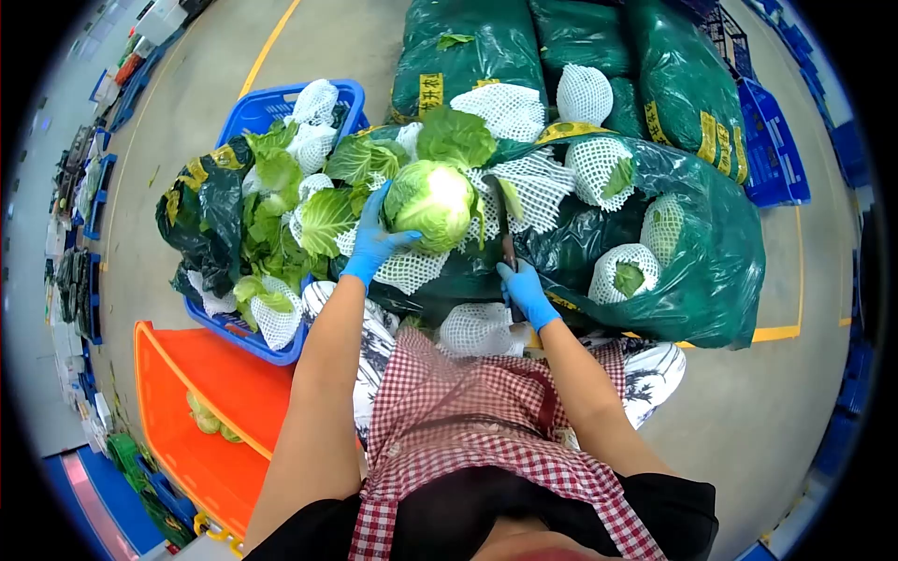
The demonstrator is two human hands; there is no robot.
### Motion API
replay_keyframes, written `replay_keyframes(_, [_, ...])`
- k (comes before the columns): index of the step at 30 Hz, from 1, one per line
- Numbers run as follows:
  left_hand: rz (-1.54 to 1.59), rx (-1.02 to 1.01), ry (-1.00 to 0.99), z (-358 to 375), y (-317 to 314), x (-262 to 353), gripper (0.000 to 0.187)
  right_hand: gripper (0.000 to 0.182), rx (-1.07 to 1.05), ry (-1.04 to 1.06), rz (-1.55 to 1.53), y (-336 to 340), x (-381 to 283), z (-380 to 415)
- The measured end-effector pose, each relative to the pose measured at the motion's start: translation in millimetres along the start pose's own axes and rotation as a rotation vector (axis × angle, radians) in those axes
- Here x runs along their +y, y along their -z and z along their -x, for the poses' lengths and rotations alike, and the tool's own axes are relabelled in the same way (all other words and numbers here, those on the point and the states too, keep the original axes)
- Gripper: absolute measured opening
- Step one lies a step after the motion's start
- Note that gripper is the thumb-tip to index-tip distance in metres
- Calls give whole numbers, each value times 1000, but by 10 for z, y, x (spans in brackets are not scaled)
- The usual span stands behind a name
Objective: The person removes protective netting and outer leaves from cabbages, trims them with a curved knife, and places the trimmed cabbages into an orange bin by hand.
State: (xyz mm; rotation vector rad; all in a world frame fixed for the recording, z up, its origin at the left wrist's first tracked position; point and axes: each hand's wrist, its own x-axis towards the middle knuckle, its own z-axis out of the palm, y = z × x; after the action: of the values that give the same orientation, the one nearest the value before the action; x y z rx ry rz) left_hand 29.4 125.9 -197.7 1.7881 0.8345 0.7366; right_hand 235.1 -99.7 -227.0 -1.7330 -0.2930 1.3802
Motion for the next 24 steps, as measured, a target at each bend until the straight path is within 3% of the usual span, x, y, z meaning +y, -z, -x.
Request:
replay_keyframes(3, [-201, 35, 11, 9, 135, -89, 102, 21, 143, 354, 126, -298, -154, -83])
replay_keyframes(4, [-298, 63, 104, 26, 140, 91, 96, 26, 153, 447, 305, -396, -218, -146])
replay_keyframes(5, [-292, 141, 112, 42, 87, 104, 94, 32, 154, 369, 371, -468, -240, -147])
replay_keyframes(7, [-285, 297, 117, -30, -10, 270, 88, 39, 295, 439, 527, -605, -276, -119])
replay_keyframes(8, [-410, 294, 76, -69, -127, 406, 78, 40, 279, 389, 592, -606, -297, -97])
replay_keyframes(11, [-748, 144, 180, -254, -558, 877, 71, 39, 211, 434, 601, -555, -339, 28])
replay_keyframes(12, [-946, 148, 182, -263, -622, 814, 57, 41, 173, 476, 557, -507, -334, 43])
replay_keyframes(15, [-797, 259, 140, -269, -470, 663, 42, 42, 122, 173, 15, -492, -591, 284])
replay_keyframes(16, [-754, 305, 97, -223, -413, 618, 35, 49, 154, 194, -215, -529, -491, 177])
replay_keyframes(19, [-735, 333, 1, -86, -314, 492, 35, 53, 302, 405, 125, -827, -688, -30])
replay_keyframes(21, [-736, 343, -34, 7, -281, 509, 37, 41, 456, 716, 378, -1048, -858, -153])
replay_keyframes(22, [-724, 344, -66, 47, -238, 540, 38, 39, 458, 679, 377, -1120, -889, -244])
replay_keyframes(24, [-691, 330, -91, 80, -105, 538, 45, 37, 126, 411, -65, -1092, -856, -415])
